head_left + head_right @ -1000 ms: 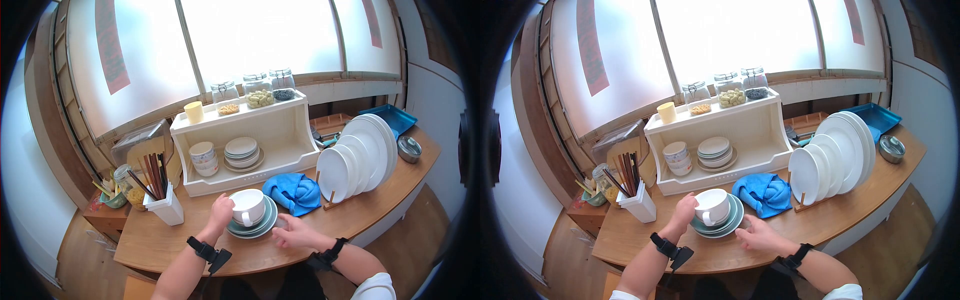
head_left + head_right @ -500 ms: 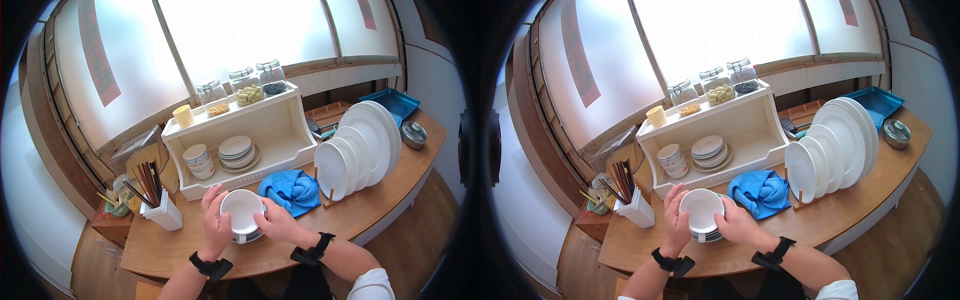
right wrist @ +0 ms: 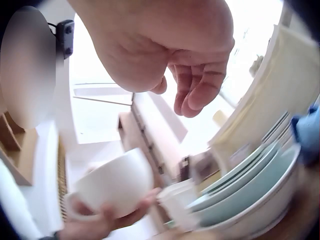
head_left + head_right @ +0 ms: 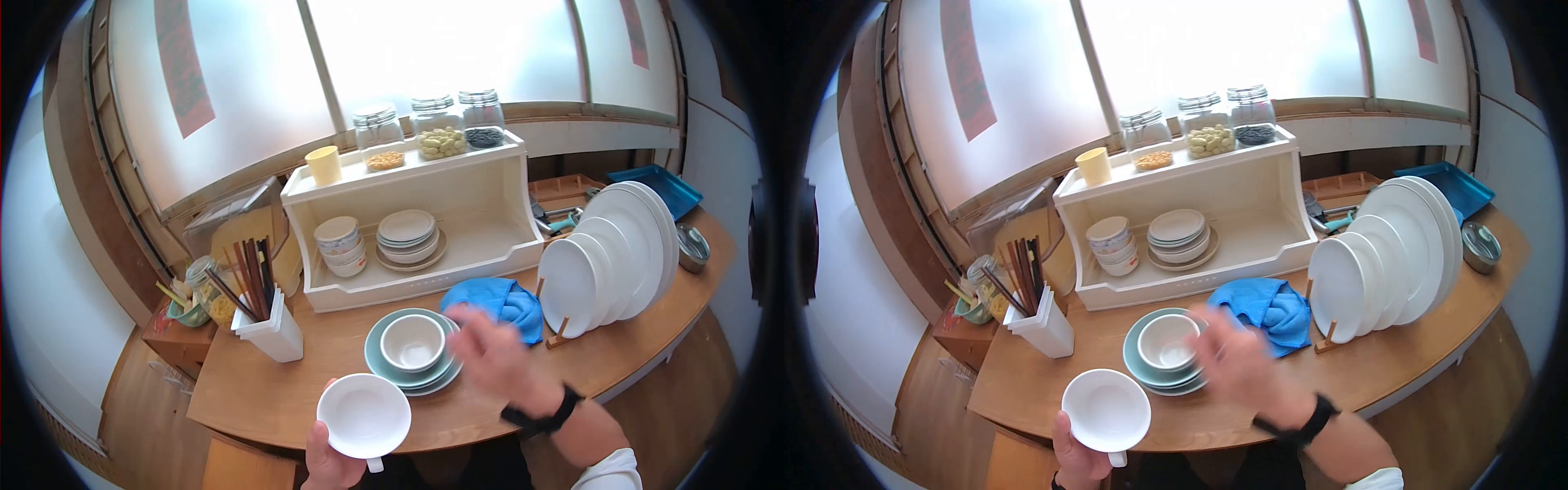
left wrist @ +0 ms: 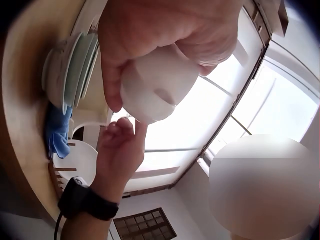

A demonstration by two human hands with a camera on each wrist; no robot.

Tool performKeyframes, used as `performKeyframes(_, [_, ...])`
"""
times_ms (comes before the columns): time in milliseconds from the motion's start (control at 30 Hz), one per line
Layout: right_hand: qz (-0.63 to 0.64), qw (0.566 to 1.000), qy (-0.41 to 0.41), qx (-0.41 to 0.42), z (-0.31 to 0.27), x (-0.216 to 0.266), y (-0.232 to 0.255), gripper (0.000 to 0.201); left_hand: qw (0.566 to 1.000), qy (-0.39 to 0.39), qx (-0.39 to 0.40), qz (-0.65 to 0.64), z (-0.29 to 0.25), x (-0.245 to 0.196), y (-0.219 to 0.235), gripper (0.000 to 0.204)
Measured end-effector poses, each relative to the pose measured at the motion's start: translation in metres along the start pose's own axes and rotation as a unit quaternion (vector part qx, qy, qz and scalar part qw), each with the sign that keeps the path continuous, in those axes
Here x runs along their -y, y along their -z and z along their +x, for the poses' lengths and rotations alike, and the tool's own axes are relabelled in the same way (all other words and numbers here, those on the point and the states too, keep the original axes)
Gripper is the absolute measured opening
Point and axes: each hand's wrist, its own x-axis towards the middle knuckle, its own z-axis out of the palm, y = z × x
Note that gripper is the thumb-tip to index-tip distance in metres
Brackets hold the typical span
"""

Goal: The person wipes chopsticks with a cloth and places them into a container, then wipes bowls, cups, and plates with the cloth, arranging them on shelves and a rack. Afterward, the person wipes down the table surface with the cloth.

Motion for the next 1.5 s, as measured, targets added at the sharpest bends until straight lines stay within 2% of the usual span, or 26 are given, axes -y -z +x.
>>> performKeyframes(133, [-0.229, 0.962, 0.098, -0.113, 0.032, -0.103, 0.007, 0.042, 0.997, -0.022, -0.067, 0.038, -0.004, -0.005, 0.014, 0.074])
performKeyframes(200, [-0.396, 0.918, -0.015, -0.032, 0.020, -0.136, -0.011, 0.037, 0.998, -0.006, -0.065, 0.017, -0.001, -0.007, 0.019, 0.078])
performKeyframes(233, [-0.398, 0.917, -0.011, -0.030, 0.022, -0.133, -0.010, 0.037, 0.998, -0.003, -0.068, 0.005, -0.001, -0.007, 0.020, 0.076])
performKeyframes(333, [-0.424, 0.883, -0.128, 0.154, 0.030, -0.124, -0.005, 0.030, 0.998, -0.012, -0.066, -0.002, -0.001, -0.012, 0.017, 0.074])
performKeyframes(400, [-0.329, 0.942, -0.063, 0.018, 0.036, -0.115, 0.008, 0.023, 0.997, -0.025, -0.068, 0.003, -0.002, -0.019, 0.013, 0.074])
performKeyframes(533, [-0.099, 0.977, 0.016, -0.188, 0.031, -0.018, 0.030, 0.018, 0.993, -0.036, -0.085, 0.073, 0.001, -0.022, -0.001, 0.077])
performKeyframes(600, [0.009, 0.993, -0.010, -0.118, -0.001, 0.021, 0.021, 0.025, 0.992, -0.037, -0.080, 0.087, -0.001, -0.013, -0.004, 0.081])
performKeyframes(700, [-0.117, 0.967, 0.194, 0.112, -0.036, 0.060, -0.005, 0.031, 0.976, -0.080, 0.040, 0.200, -0.010, 0.000, -0.015, 0.085])
performKeyframes(733, [-0.198, 0.951, 0.183, 0.154, -0.050, 0.065, -0.014, 0.035, 0.949, -0.142, 0.058, 0.276, -0.012, 0.011, -0.018, 0.094])
performKeyframes(800, [-0.259, 0.911, 0.285, 0.146, -0.061, 0.069, -0.022, 0.034, 0.836, -0.312, 0.113, 0.438, -0.016, 0.004, -0.031, 0.071])
performKeyframes(900, [-0.124, 0.950, 0.223, 0.178, -0.073, 0.059, -0.038, 0.035, 0.830, -0.287, 0.147, 0.455, -0.022, 0.013, -0.019, 0.082])
performKeyframes(933, [0.115, 0.965, 0.042, 0.232, -0.076, 0.054, -0.039, 0.034, 0.828, -0.287, 0.156, 0.455, -0.024, 0.015, -0.016, 0.080])
performKeyframes(967, [0.348, 0.891, -0.139, 0.257, -0.077, 0.053, -0.042, 0.033, 0.871, -0.274, 0.132, 0.386, -0.025, 0.022, -0.016, 0.078])
performKeyframes(1000, [0.485, 0.783, -0.270, 0.279, -0.080, 0.046, -0.050, 0.035, 0.900, -0.256, 0.158, 0.316, -0.023, 0.037, 0.009, 0.098])
performKeyframes(1067, [0.567, 0.685, -0.399, 0.224, -0.083, 0.060, -0.054, 0.038, 0.926, -0.258, 0.104, 0.255, -0.031, 0.043, 0.014, 0.097])
performKeyframes(1100, [0.560, 0.721, -0.347, 0.214, -0.088, 0.067, -0.056, 0.037, 0.940, -0.279, 0.046, 0.192, -0.037, 0.052, 0.007, 0.094])
performKeyframes(1133, [0.498, 0.831, -0.206, 0.138, -0.100, 0.073, -0.067, 0.027, 0.903, -0.346, 0.057, 0.249, -0.035, 0.051, 0.012, 0.085])
performKeyframes(1167, [0.379, 0.911, -0.038, 0.158, -0.101, 0.067, -0.070, 0.032, 0.883, -0.388, 0.075, 0.253, -0.033, 0.053, 0.017, 0.082])
performKeyframes(1200, [0.238, 0.948, 0.125, 0.171, -0.100, 0.060, -0.072, 0.036, 0.862, -0.427, 0.093, 0.255, -0.034, 0.054, 0.022, 0.081])
performKeyframes(1233, [0.157, 0.956, 0.170, 0.183, -0.094, 0.076, -0.050, 0.034, 0.926, -0.304, 0.011, 0.221, -0.048, 0.039, -0.005, 0.081])
performKeyframes(1267, [0.068, 0.953, 0.161, 0.249, -0.093, 0.074, -0.043, 0.030, 0.930, -0.290, 0.012, 0.228, -0.044, 0.025, -0.012, 0.081])
performKeyframes(1333, [-0.067, 0.936, 0.270, 0.216, -0.082, 0.077, -0.037, 0.025, 0.847, -0.162, 0.225, 0.454, -0.026, -0.010, -0.012, 0.076])
performKeyframes(1367, [-0.148, 0.885, 0.235, 0.373, -0.081, 0.075, -0.034, 0.020, 0.831, -0.134, 0.248, 0.479, -0.019, -0.013, -0.014, 0.074])
performKeyframes(1400, [-0.144, 0.886, 0.234, 0.374, -0.079, 0.078, -0.030, 0.020, 0.831, -0.131, 0.246, 0.481, -0.019, -0.008, -0.014, 0.074])
performKeyframes(1467, [-0.444, 0.746, 0.372, 0.329, -0.065, 0.093, -0.012, 0.024, 0.904, -0.119, 0.108, 0.395, -0.018, 0.008, -0.019, 0.083])
performKeyframes(1500, [-0.361, 0.831, 0.346, 0.242, -0.055, 0.090, -0.003, 0.017, 0.933, -0.126, 0.070, 0.330, -0.017, 0.014, -0.020, 0.086])
